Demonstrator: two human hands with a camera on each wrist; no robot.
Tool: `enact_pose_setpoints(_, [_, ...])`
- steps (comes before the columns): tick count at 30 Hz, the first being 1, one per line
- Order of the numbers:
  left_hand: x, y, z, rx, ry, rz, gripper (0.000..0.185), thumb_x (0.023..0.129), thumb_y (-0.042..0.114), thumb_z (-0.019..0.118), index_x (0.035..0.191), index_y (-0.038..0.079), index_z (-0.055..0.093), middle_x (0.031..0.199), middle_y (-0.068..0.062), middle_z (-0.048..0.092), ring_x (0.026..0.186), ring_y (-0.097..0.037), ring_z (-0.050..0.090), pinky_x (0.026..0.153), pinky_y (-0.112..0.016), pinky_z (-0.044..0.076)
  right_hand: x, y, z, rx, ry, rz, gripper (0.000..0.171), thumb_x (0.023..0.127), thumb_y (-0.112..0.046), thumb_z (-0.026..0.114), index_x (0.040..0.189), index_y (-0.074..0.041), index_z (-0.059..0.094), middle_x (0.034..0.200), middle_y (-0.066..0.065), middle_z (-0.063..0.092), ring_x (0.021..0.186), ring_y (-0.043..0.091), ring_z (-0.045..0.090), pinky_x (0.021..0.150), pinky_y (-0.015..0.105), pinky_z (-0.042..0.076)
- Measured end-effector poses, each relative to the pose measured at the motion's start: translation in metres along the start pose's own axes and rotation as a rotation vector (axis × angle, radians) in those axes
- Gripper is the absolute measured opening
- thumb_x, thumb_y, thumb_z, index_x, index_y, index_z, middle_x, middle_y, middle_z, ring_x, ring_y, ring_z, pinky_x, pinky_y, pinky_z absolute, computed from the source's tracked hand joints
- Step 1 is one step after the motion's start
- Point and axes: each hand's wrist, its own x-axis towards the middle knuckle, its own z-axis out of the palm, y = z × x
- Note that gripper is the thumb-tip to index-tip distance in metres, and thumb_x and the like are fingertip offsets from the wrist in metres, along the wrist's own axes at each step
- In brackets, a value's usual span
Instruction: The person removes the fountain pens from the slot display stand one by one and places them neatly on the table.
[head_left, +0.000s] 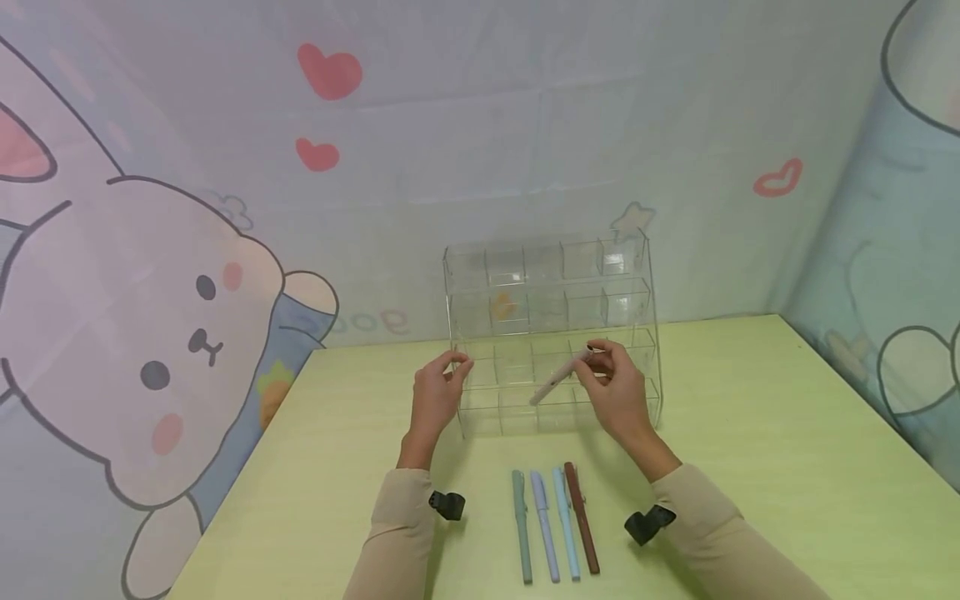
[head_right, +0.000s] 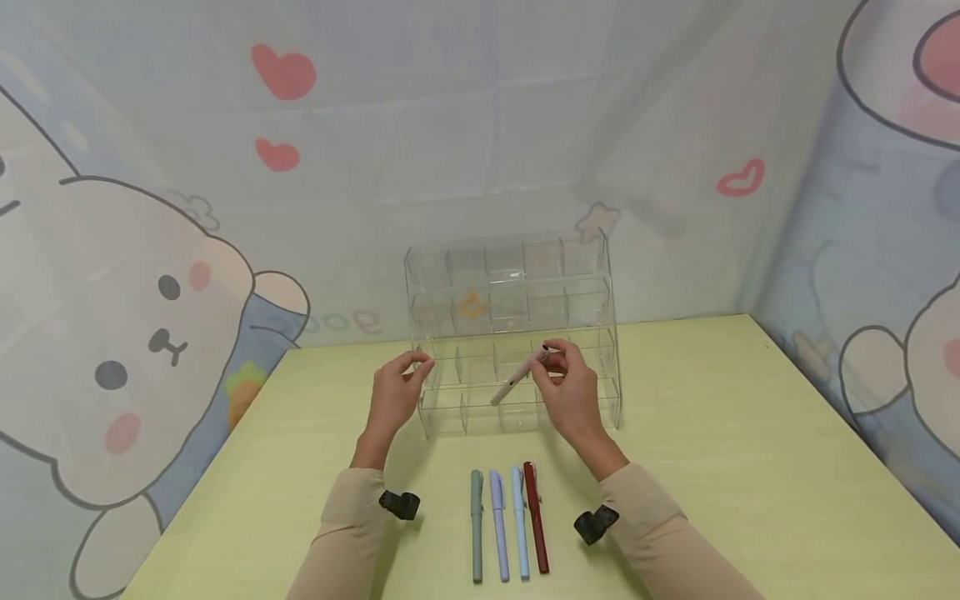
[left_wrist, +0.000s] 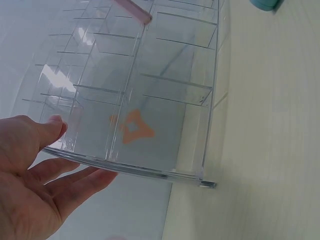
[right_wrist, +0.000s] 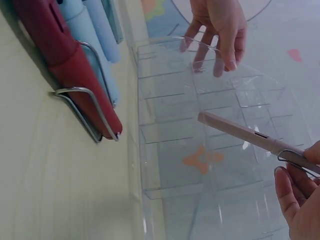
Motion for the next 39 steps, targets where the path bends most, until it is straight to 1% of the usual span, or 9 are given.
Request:
enact_pose_setpoints(1, [0.000,0.000,0.000,0.000,-0.001,0.001,0.016,0.098,0.025,0.068,0.104,0.011,0.073,0.124,-0.017,0.068,0.101,-0.038,0.069,0.087,-0.051,0.056,0.001,-0.001,-0.001,0.021,0.012,0.001,0.037,0.096,-0.011,0.069,0.127,0.004,0.055,0.103,0.018,0.071,0.090,0.014,0.068,0.073,0.016,0.054])
enact_pose_setpoints(5, [0.000,0.000,-0.001,0.000,0.002,0.002,0.014,0.098,0.023,0.068,0.103,0.011,0.074,0.123,-0.017,0.068,0.101,-0.039,0.069,0.087,-0.052,0.056,0.001,-0.028,-0.006,0.090,0.041,-0.006,0.036,0.095,0.001,0.067,0.126,0.012,0.052,0.101,0.026,0.069,0.086,0.009,0.066,0.074,0.015,0.054])
enact_pose_setpoints(8, [0.001,0.000,-0.001,0.004,0.006,0.000,0.014,0.098,0.024,0.068,0.103,0.012,0.074,0.123,-0.017,0.068,0.101,-0.039,0.070,0.087,-0.052,0.056,0.000,-0.048,-0.011,0.095,0.057,-0.016,0.036,0.093,0.006,0.066,0.124,0.016,0.051,0.101,0.030,0.068,0.083,0.010,0.066,0.074,0.014,0.054])
enact_pose_setpoints(9, [0.001,0.000,-0.001,0.005,0.007,-0.001,0.015,0.098,0.024,0.068,0.104,0.012,0.074,0.124,-0.017,0.068,0.101,-0.038,0.070,0.086,-0.052,0.056,0.000,-0.050,-0.012,0.092,0.065,-0.022,0.036,0.093,0.006,0.066,0.124,0.016,0.051,0.101,0.030,0.069,0.082,0.008,0.066,0.074,0.014,0.053])
enact_pose_setpoints(14, [0.000,-0.001,-0.002,0.002,0.004,-0.001,0.016,0.098,0.025,0.068,0.104,0.011,0.074,0.124,-0.017,0.068,0.100,-0.036,0.070,0.084,-0.051,0.057,0.003,-0.045,-0.013,0.068,0.102,-0.068,0.035,0.092,0.007,0.068,0.122,0.016,0.053,0.098,0.030,0.070,0.078,0.007,0.066,0.071,0.013,0.052])
enact_pose_setpoints(18, [0.000,-0.001,-0.003,-0.006,0.007,0.004,0.015,0.098,0.023,0.068,0.103,0.011,0.074,0.124,-0.017,0.068,0.100,-0.036,0.070,0.083,-0.051,0.058,0.008,-0.031,-0.012,0.127,0.106,-0.081,0.035,0.092,0.007,0.067,0.124,0.015,0.053,0.099,0.030,0.069,0.078,0.009,0.067,0.071,0.016,0.055])
enact_pose_setpoints(23, [0.000,-0.002,-0.003,-0.004,0.003,0.000,0.014,0.098,0.022,0.067,0.104,0.011,0.073,0.124,-0.018,0.067,0.101,-0.036,0.070,0.082,-0.051,0.058,0.011,-0.018,-0.013,0.202,0.089,-0.077,0.037,0.097,-0.002,0.064,0.130,0.009,0.049,0.105,0.027,0.066,0.077,0.007,0.071,0.073,0.026,0.059])
enact_pose_setpoints(32, [0.002,-0.004,-0.003,-0.001,-0.013,0.020,0.020,0.100,0.024,0.065,0.107,0.007,0.072,0.128,-0.022,0.064,0.102,-0.041,0.068,0.083,-0.053,0.057,0.011,-0.021,-0.016,0.217,0.095,-0.087,0.040,0.102,-0.008,0.058,0.134,0.009,0.042,0.108,0.022,0.060,0.073,0.007,0.072,0.071,0.026,0.059])
enact_pose_setpoints(39, [0.001,-0.003,-0.003,0.010,-0.011,0.009,0.017,0.099,0.025,0.065,0.106,0.011,0.073,0.128,-0.020,0.064,0.103,-0.042,0.068,0.087,-0.054,0.055,0.012,-0.025,-0.019,0.235,0.127,-0.097,0.038,0.102,-0.005,0.054,0.135,0.008,0.042,0.105,0.018,0.058,0.072,0.006,0.070,0.070,0.025,0.059])
